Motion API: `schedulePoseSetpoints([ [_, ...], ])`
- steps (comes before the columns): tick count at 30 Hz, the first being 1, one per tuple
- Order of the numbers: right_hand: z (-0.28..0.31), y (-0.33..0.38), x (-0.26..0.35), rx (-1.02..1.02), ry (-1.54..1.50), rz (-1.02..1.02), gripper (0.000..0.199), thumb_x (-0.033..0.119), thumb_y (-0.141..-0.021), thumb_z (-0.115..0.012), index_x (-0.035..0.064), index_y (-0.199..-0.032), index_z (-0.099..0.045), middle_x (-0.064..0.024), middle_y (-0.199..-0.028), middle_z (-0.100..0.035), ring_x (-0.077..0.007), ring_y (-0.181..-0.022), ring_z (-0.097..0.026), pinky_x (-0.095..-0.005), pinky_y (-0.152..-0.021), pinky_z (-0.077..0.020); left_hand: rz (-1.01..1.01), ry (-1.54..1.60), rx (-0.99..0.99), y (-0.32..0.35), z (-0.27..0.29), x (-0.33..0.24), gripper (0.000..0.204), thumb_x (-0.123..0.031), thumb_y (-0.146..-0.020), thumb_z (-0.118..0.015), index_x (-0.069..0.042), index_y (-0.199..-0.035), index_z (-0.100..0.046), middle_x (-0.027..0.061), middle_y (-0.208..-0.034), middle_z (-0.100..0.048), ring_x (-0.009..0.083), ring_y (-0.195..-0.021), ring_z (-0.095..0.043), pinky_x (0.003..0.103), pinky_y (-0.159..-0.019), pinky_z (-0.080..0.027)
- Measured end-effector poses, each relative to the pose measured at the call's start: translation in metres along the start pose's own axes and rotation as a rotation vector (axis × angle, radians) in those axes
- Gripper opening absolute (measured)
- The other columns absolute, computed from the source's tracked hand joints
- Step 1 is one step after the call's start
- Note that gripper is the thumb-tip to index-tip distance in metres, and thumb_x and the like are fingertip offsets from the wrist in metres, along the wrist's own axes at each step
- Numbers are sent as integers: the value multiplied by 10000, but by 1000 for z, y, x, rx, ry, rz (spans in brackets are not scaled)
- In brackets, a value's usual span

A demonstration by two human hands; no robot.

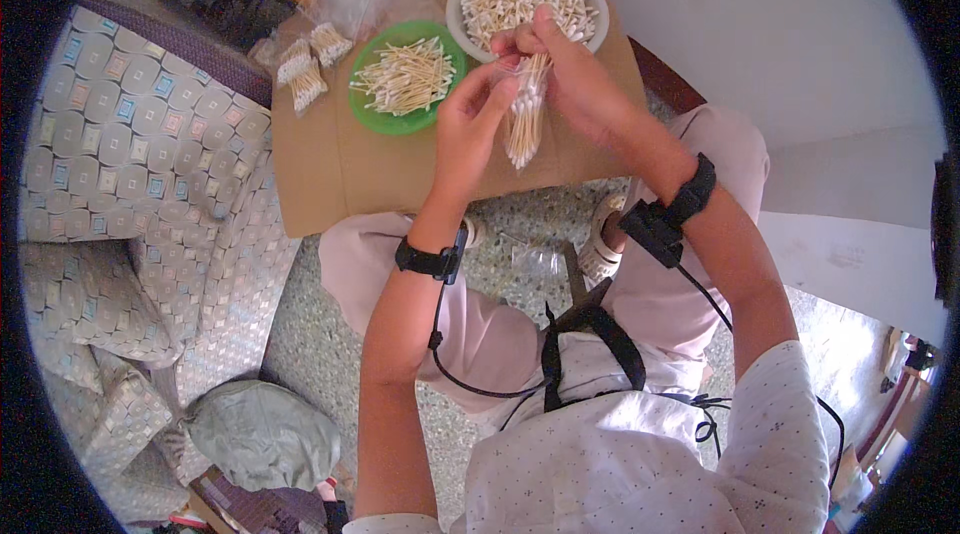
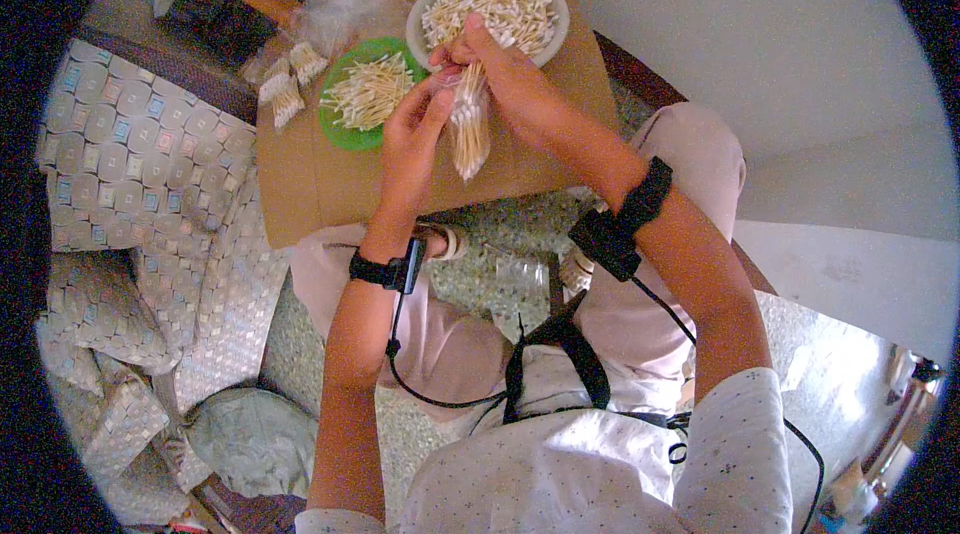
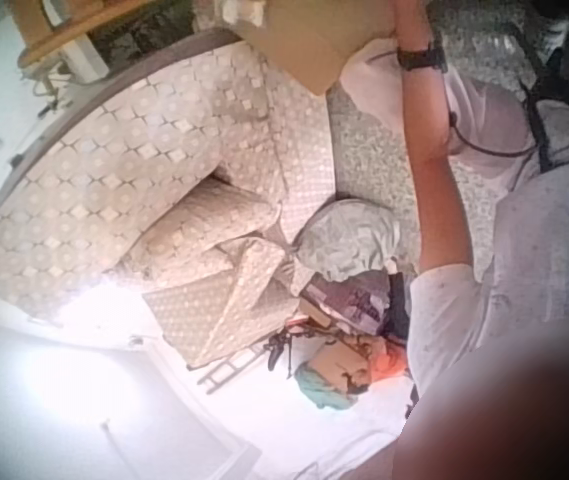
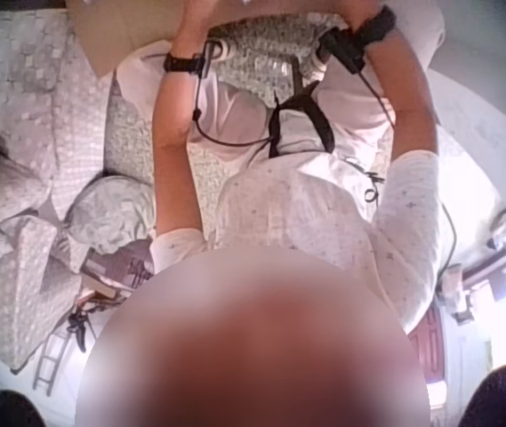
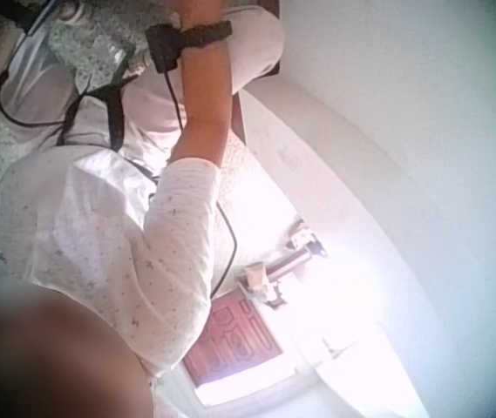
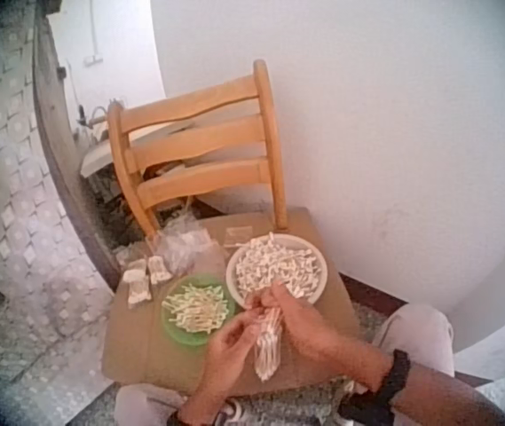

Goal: Sorting cotton swabs and placing them into small plastic bags.

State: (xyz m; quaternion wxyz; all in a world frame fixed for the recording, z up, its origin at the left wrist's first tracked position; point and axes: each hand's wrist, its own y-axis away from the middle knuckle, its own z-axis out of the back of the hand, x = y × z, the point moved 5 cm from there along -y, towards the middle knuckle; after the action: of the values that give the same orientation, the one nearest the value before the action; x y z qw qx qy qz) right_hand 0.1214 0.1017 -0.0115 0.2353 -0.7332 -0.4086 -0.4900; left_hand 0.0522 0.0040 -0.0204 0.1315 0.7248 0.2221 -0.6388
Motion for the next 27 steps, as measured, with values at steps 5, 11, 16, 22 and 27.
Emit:
schedulePoseSetpoints([
  [5, 1, -1, -2, 46, 104, 10, 658, 561, -928, -268, 0, -988, -604, -66, -940, -607, -150, -874, -535, -278, -834, -412, 21, -3, -32, 1, -1, 4, 335, -212, -900, -556, 30, -1132, -555, 67, -1097, -591, 137, -989, -546, 258, -892, -408],
  [11, -13, 7, 3, 79, -107, -127, 531, 537, -938, -266, 69, -857, -504, -69, -1013, -571, -152, -923, -516, -305, -864, -406, 89, -23, -48, 5, -2, 9, 360, -282, -923, -519, 24, -1105, -566, 52, -998, -609, 111, -871, -560, 250, -770, -455],
  [16, -5, 5, -1, 53, 189, 12, 628, 574, -919, -289, 47, -1020, -615, -42, -904, -611, -131, -863, -542, -280, -814, -428, 101, 96, -80, 6, -6, 11, 310, -257, -923, -527, 23, -1031, -602, 17, -884, -602, 57, -776, -529, 212, -684, -436],
  [22, -12, 6, 2, 61, 206, -50, 506, 480, -953, -314, 46, -950, -574, -32, -1012, -562, -106, -932, -497, -276, -887, -385, 168, 177, -140, 9, -1, 18, 308, -260, -924, -522, 20, -1016, -611, 20, -886, -607, 51, -760, -534, 209, -667, -442],
  [27, -12, 8, 7, 138, 346, 12, 462, 383, -964, -310, 44, -1167, -550, -8, -999, -557, -88, -947, -496, -266, -885, -377, 170, 174, -190, 7, -2, 14, 307, -254, -929, -511, 22, -1018, -611, 26, -894, -612, 56, -757, -544, 213, -666, -449],
])
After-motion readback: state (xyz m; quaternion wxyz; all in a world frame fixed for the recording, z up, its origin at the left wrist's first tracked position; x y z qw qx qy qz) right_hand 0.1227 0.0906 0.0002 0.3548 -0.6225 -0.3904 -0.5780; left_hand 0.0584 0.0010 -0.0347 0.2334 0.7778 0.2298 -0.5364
